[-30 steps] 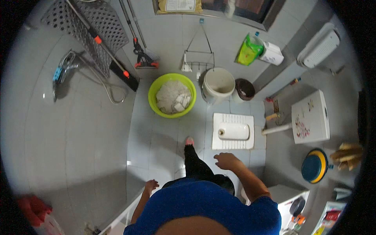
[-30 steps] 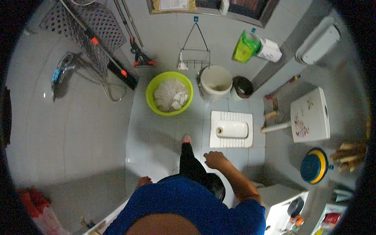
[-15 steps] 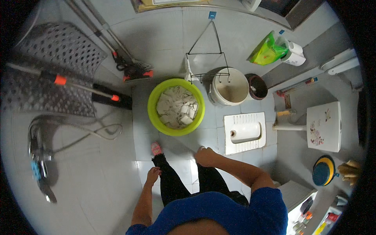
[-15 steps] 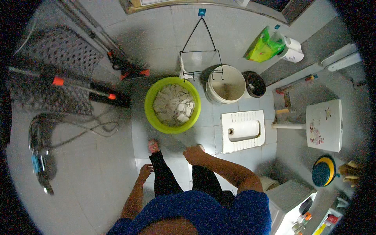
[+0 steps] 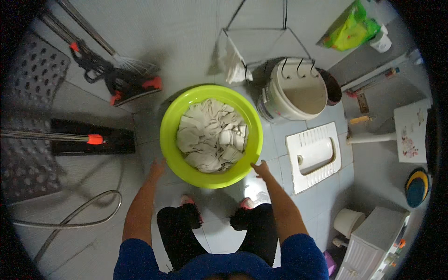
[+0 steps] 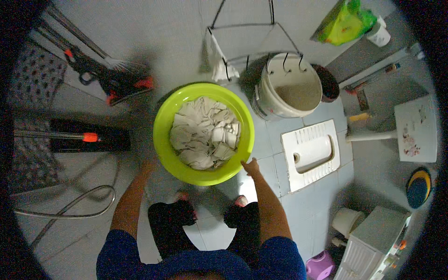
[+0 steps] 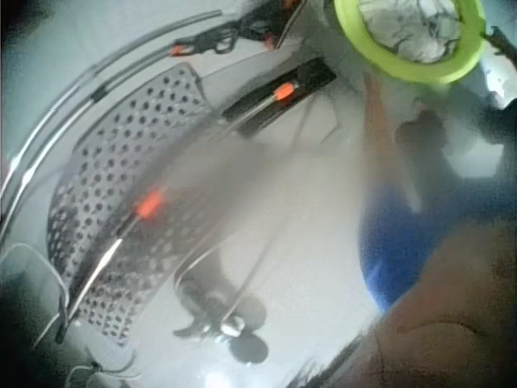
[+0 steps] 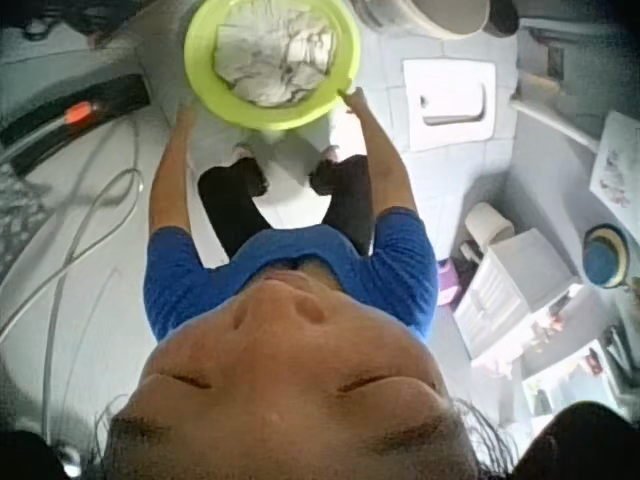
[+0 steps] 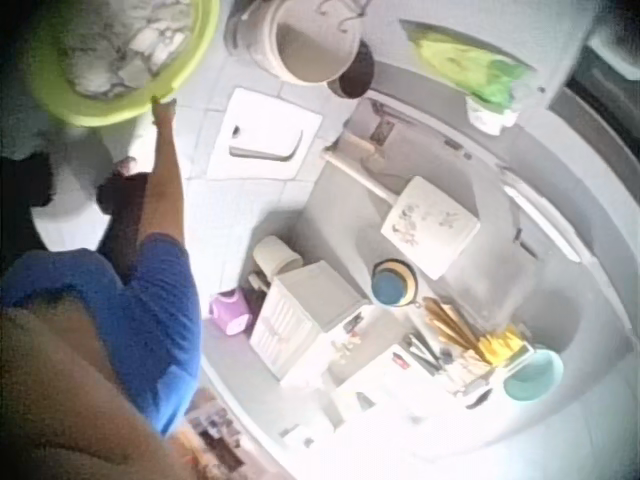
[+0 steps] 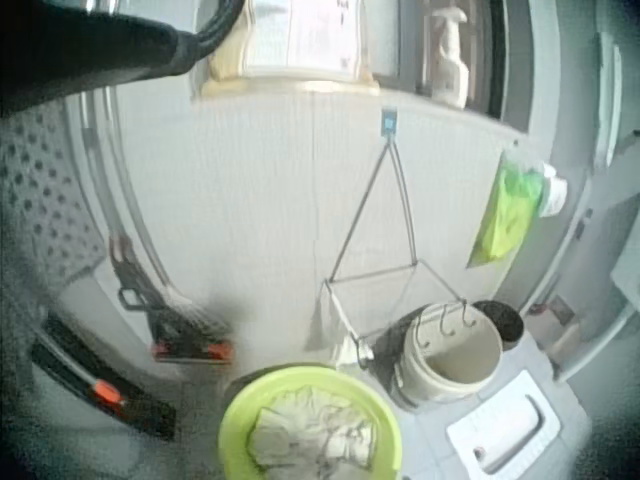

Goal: The person fills a kettle with water and plugs it in, then prepares a bottle with a powder packet. They walk to a storage cabinet to retrieve items, then move to the bathroom. In the bathroom, the person squats and washes a white cloth by hand in a green basin filled with water.

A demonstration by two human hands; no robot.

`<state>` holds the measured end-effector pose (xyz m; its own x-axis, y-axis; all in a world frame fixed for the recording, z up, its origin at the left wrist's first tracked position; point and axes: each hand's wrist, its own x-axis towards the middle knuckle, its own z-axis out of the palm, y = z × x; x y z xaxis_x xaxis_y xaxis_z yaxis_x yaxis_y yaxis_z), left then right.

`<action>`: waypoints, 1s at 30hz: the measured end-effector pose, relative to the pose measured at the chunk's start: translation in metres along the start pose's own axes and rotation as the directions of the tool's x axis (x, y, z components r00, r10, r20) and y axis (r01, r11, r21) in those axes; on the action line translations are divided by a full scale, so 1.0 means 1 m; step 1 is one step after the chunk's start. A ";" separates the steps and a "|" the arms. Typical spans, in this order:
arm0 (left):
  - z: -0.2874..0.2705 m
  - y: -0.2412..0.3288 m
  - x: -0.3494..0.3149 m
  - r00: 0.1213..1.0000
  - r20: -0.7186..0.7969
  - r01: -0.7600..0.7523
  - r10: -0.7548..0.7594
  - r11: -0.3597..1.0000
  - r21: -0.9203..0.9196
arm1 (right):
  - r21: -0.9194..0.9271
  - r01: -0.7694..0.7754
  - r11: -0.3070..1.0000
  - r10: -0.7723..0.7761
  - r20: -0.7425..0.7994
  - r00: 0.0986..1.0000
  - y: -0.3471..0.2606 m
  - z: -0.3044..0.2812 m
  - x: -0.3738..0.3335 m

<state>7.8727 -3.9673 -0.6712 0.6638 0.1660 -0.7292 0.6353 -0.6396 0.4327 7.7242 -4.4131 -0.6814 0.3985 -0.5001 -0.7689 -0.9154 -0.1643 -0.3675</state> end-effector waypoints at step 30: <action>0.127 0.042 -0.014 0.499 0.460 -0.810 0.734 0.584 -0.052 | -0.544 0.577 0.609 -0.701 -0.031 0.712 -0.063 0.084 0.068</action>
<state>7.8402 -4.0920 -0.7100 0.6163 -0.7321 -0.2901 -0.1466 -0.4686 0.8712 7.8140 -4.3657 -0.7547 0.9240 -0.2669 -0.2738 -0.3593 -0.8511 -0.3828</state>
